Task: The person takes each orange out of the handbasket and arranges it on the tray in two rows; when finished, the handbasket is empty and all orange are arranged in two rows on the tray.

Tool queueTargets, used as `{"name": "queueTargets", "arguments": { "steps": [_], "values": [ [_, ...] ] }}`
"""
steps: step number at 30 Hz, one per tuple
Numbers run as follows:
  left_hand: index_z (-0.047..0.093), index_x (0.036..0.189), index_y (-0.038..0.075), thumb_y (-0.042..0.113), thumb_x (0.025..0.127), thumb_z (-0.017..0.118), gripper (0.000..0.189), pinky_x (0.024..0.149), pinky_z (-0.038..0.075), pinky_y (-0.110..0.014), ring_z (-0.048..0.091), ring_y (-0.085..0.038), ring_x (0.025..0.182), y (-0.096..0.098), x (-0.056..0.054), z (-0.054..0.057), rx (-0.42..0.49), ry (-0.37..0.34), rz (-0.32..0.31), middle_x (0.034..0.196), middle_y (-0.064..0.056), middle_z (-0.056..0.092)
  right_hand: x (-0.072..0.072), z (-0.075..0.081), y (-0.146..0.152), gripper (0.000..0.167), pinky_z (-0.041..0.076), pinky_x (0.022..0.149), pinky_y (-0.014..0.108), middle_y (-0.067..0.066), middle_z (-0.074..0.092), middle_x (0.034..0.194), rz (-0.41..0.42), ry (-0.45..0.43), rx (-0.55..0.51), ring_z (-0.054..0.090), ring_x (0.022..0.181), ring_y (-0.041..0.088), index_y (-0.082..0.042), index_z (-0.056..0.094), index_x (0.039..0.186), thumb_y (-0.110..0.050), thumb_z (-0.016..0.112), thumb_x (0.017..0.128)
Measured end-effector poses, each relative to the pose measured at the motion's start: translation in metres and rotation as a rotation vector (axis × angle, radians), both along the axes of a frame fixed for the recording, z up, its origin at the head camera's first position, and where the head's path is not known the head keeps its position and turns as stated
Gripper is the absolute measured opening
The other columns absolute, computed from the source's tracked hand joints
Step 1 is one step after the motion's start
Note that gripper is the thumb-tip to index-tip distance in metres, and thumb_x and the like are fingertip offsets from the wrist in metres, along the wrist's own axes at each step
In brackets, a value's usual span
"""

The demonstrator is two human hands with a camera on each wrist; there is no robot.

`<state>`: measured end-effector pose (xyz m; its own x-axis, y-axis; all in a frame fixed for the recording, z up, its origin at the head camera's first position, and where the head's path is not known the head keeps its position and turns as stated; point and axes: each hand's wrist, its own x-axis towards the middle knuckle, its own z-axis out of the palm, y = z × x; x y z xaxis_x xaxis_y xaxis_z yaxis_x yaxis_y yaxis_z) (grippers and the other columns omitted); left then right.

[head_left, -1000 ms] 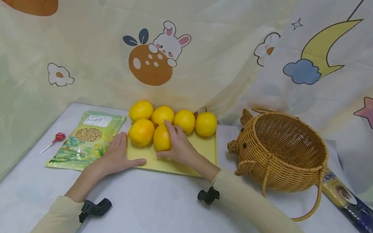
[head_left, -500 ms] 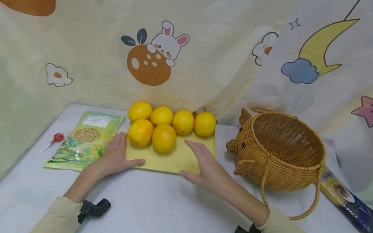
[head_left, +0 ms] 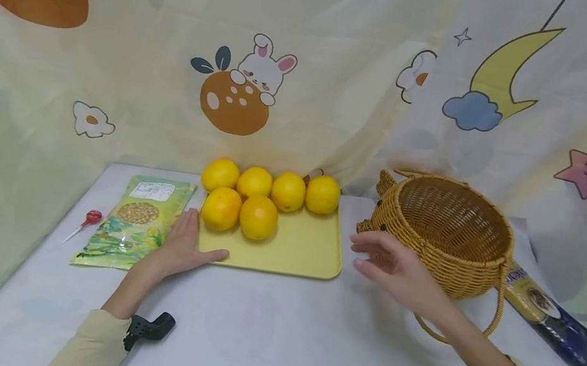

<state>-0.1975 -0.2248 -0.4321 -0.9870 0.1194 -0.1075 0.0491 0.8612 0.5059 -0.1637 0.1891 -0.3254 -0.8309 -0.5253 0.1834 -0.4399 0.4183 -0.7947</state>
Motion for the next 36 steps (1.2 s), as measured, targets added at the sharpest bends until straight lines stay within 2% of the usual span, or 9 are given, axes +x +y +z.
{"name": "queueTargets", "arguments": {
  "steps": [3,7,9,13,16,24,30,33,36],
  "values": [
    [-0.004,0.150,-0.011,0.069,0.077,0.064,0.128,0.120,0.007,-0.061,0.004,-0.045,0.147,0.002,-0.001,0.001,0.020,0.019,-0.003,0.158,-0.033,-0.001,-0.018,0.026,0.026,0.029,0.059,0.085,0.034,0.011,0.066,0.121,0.138,-0.189,-0.014,0.068,0.105,0.019,-0.003,0.058,0.125,-0.010,0.057,0.097],
    [-0.005,0.151,-0.010,0.069,0.078,0.064,0.128,0.121,0.005,-0.060,0.001,-0.044,0.149,0.002,-0.001,0.001,0.014,0.002,-0.002,0.160,-0.031,-0.004,-0.050,0.059,0.064,0.031,0.057,0.090,0.035,0.012,0.065,0.122,0.284,-0.246,0.087,0.068,0.105,0.026,0.002,0.051,0.130,-0.004,0.048,0.100],
    [-0.007,0.151,-0.010,0.071,0.078,0.062,0.129,0.121,0.004,-0.060,-0.003,-0.044,0.150,0.001,0.000,0.001,0.003,-0.016,-0.002,0.160,-0.030,-0.008,-0.067,0.073,0.080,0.033,0.057,0.092,0.034,0.013,0.061,0.128,0.267,-0.241,0.173,0.067,0.109,0.024,0.001,0.048,0.134,-0.007,0.046,0.101],
    [-0.009,0.151,-0.009,0.073,0.078,0.061,0.130,0.121,0.003,-0.059,-0.005,-0.044,0.150,0.000,0.001,0.001,0.003,-0.030,0.003,0.160,-0.030,-0.010,-0.102,0.091,0.095,0.040,0.056,0.093,0.032,0.013,0.053,0.137,0.113,-0.268,0.387,0.062,0.117,0.020,-0.008,0.047,0.138,-0.023,0.049,0.102],
    [-0.009,0.151,-0.009,0.072,0.077,0.062,0.130,0.121,0.003,-0.060,-0.005,-0.044,0.150,-0.002,0.000,0.002,0.010,-0.025,0.006,0.160,-0.030,-0.010,-0.125,0.093,0.096,0.048,0.056,0.093,0.036,0.013,0.049,0.143,0.061,-0.313,0.542,0.058,0.123,0.026,-0.011,0.047,0.141,-0.035,0.053,0.099],
    [-0.006,0.151,-0.008,0.071,0.077,0.064,0.129,0.121,0.007,-0.060,0.003,-0.043,0.148,-0.003,-0.001,0.004,0.021,0.002,0.006,0.160,-0.030,-0.004,-0.161,0.084,0.088,0.066,0.054,0.092,0.054,0.025,0.038,0.150,0.180,-0.548,0.776,0.049,0.130,0.042,-0.006,0.033,0.150,-0.042,0.053,0.098],
    [-0.002,0.151,-0.009,0.068,0.077,0.066,0.127,0.121,0.007,-0.059,0.005,-0.043,0.148,-0.003,0.001,0.002,0.026,0.027,0.014,0.159,-0.031,0.002,-0.174,0.069,0.071,0.087,0.049,0.093,0.064,0.031,0.021,0.156,0.199,-0.828,0.837,0.030,0.140,0.052,-0.003,0.016,0.154,-0.047,0.059,0.094],
    [0.002,0.150,-0.009,0.068,0.076,0.067,0.126,0.120,0.012,-0.060,0.013,-0.043,0.145,-0.003,0.002,-0.001,0.024,0.047,0.012,0.157,-0.032,0.010,-0.178,0.062,0.065,0.087,0.046,0.092,0.069,0.031,0.019,0.157,0.221,-0.917,0.846,0.027,0.141,0.052,-0.003,0.016,0.154,-0.046,0.060,0.093],
    [-0.001,0.151,-0.009,0.070,0.076,0.065,0.127,0.121,0.010,-0.059,0.008,-0.042,0.148,-0.001,0.002,-0.004,0.014,0.028,0.012,0.159,-0.031,0.005,-0.180,0.055,0.065,0.085,0.046,0.091,0.070,0.030,0.022,0.156,0.229,-0.984,0.834,0.028,0.141,0.051,-0.004,0.017,0.154,-0.043,0.061,0.093]
  ]
}}
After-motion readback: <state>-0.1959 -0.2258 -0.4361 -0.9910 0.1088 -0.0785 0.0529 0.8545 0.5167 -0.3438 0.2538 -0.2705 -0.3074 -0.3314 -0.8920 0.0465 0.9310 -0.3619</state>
